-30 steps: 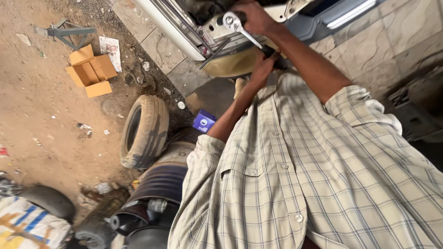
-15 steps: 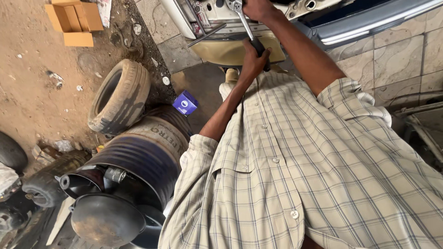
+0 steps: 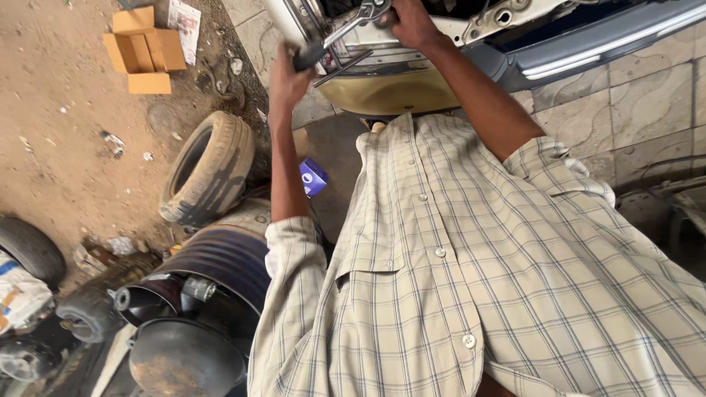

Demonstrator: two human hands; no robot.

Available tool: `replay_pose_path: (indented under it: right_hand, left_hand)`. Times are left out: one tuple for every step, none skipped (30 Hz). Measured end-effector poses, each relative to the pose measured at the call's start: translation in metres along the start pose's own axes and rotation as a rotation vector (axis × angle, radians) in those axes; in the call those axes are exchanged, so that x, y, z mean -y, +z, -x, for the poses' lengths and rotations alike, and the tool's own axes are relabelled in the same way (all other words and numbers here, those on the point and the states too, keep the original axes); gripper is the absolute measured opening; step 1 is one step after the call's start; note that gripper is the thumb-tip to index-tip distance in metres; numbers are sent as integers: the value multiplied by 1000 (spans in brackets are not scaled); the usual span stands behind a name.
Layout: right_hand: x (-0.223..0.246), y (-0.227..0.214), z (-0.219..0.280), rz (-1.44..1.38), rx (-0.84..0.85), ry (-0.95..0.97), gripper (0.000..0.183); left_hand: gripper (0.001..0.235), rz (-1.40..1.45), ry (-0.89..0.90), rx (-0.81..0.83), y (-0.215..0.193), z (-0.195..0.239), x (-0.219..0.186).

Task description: The person uses a ratchet wrench to tighten bolts on the front bumper and engine bay of a car. They adjust the socket size on the ratchet and work on different fasteners under the hood and on the front fascia.

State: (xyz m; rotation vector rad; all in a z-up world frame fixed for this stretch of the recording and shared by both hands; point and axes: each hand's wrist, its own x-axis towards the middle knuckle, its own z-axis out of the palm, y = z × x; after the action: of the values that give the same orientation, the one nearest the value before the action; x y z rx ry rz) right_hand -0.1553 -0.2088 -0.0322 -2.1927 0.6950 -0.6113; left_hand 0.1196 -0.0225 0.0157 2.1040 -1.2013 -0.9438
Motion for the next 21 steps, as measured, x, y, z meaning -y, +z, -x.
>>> replay_pose_path:
  right_hand:
    - [-3,2,4,-21,-12,39,21]
    - [-6,5,8,-43,-25,77,20]
    - [-11,5,10,-52,-42,73,21]
    - [-16,5,11,-61,-60,68,23]
    - [-20,9,14,-75,-69,62,26]
    - [-25,12,15,-95,-63,91,25]
    - [-29,17,19,-117,-55,123,25]
    - [-33,21,23,-139,-46,156,25]
    - [-38,25,25,-128,-73,128,30]
    - [-41,28,27,-116,-99,101,34]
    - [-44,30,25,-106,-125,67,39]
    - [-45,30,24,-107,-115,104,40]
    - [-44,30,23,-110,-102,139,42]
    - [-42,30,23,-113,-89,174,43]
    - [-40,29,22,-104,-78,126,37]
    - [-37,27,21,-96,-67,79,31]
    - [-33,23,21,-85,-57,35,26]
    - [-29,19,21,-75,-78,2,28]
    - [-26,13,19,-62,-100,-32,30]
    - [-23,8,15,-50,-121,-66,33]
    - [-22,3,13,-57,-91,-48,33]
  left_hand:
    - [50,-141,131,-65,-2,-10,-4]
    - [49,-282,264,-129,-3,-17,-7]
    - [50,-322,213,-91,1,-24,-11]
    - [51,-362,162,-52,7,-27,-15]
    - [52,-402,103,-13,12,-24,-14]
    - [54,-376,125,-13,16,-18,-12]
    - [57,-351,144,-10,22,-8,-8]
    - [60,-325,163,-7,28,3,-4]
    - [59,-265,145,55,34,13,-2]
    - [57,-204,126,117,41,25,-1]
    - [57,-144,107,173,49,33,-2]
    - [56,-102,43,250,59,42,-5]
    - [56,-60,-25,323,73,51,-11]
    - [58,32,49,329,89,57,-18]
    - [60,122,129,338,106,61,-27]
    - [62,255,-116,451,122,67,-35]
    - [65,390,-360,566,142,73,-45]
    - [66,392,-217,512,164,78,-57]
    - [68,392,-72,457,181,81,-66]
    - [66,394,-33,391,197,82,-76]
    - [64,398,5,327,212,84,-84]
